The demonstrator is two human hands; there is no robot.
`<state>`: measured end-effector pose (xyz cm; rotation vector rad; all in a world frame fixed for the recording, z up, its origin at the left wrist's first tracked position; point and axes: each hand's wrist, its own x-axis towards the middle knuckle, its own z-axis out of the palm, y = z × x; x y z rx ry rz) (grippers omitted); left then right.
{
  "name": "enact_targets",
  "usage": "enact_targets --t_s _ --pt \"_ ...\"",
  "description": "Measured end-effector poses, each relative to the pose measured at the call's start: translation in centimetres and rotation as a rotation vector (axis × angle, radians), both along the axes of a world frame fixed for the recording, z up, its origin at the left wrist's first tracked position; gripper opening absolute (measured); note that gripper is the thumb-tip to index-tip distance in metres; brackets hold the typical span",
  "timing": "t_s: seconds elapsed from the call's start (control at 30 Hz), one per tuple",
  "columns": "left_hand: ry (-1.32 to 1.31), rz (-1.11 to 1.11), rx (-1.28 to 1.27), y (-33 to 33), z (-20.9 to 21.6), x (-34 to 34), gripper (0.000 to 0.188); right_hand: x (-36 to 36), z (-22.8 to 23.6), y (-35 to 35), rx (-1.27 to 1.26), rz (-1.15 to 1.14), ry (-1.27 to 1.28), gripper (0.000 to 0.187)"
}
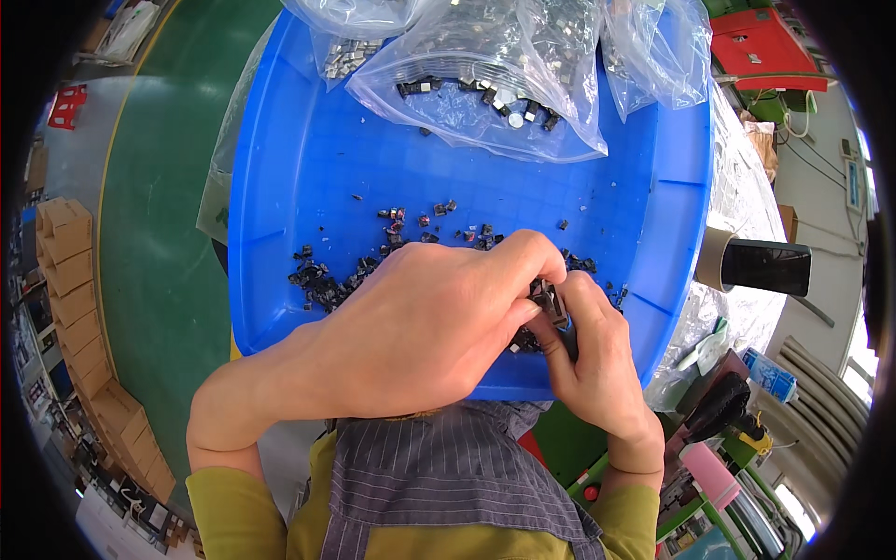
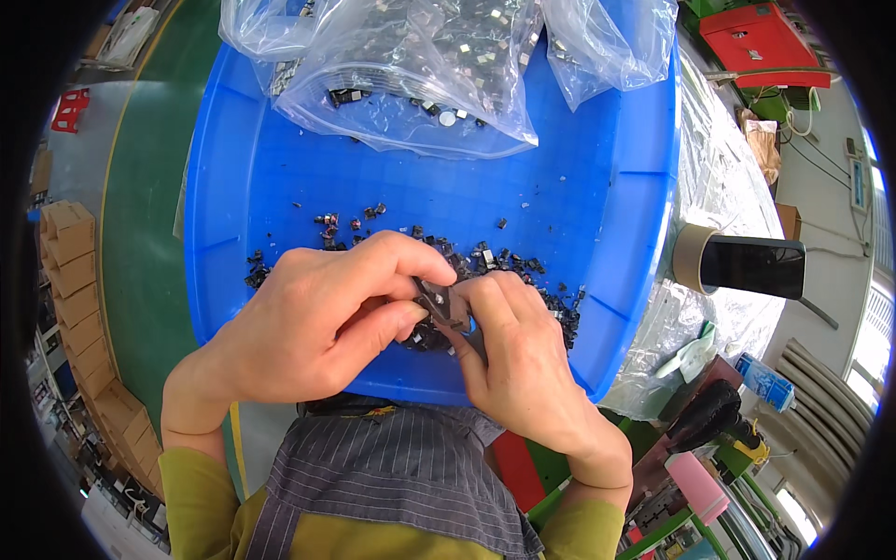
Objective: Trimming small black plastic components using a pair of pliers in a factory setting.
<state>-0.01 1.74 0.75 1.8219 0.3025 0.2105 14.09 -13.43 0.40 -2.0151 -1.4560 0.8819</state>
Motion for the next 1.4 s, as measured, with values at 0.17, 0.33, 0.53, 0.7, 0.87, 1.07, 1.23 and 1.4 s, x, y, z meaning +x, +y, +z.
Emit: enact_targets --t_s 0.17,0.33,0.53,0.7,0.87,1.07,1.23,1.4 --pt "0.019 -0.019 -0.059 0.1 0.1 0.2 0.026 -0.2 0.0 -0.2 0.023 -0.030 0.053 0.023" --pt "-0.024 -0.026 -0.079 -0.2 -0.2 0.3 0.026 -0.3 0.0 -0.3 0.033 -0.086 0.119 0.020" --pt "0.044 -0.044 -0.206 -0.2 0.4 0.2 0.025 0.0 0.2 -0.2 0.018 -0.058 0.174 0.018" --pt "0.013 -0.018 -0.246 -0.3 -0.1 -0.3 0.023 -0.4 0.2 0.1 0.054 -0.032 0.251 0.016" --pt "0.007 -0.013 -0.312 -0.4 0.1 0.0 0.025 0.3 1.3 0.0 -0.012 -0.084 0.397 0.019" --pt "-0.026 0.064 -0.427 -0.6 0.1 -0.6 0.018 0.8 1.1 -0.6 -0.012 -0.041 0.576 0.016" --pt "-0.115 0.071 -0.497 -0.5 -0.6 -0.5 0.017 1.0 0.5 -1.0 0.036 -0.012 0.575 0.016" --pt "-0.121 0.092 -0.634 -0.5 -0.8 -0.1 0.015 0.9 0.2 -1.2 0.055 -0.034 0.575 0.017"
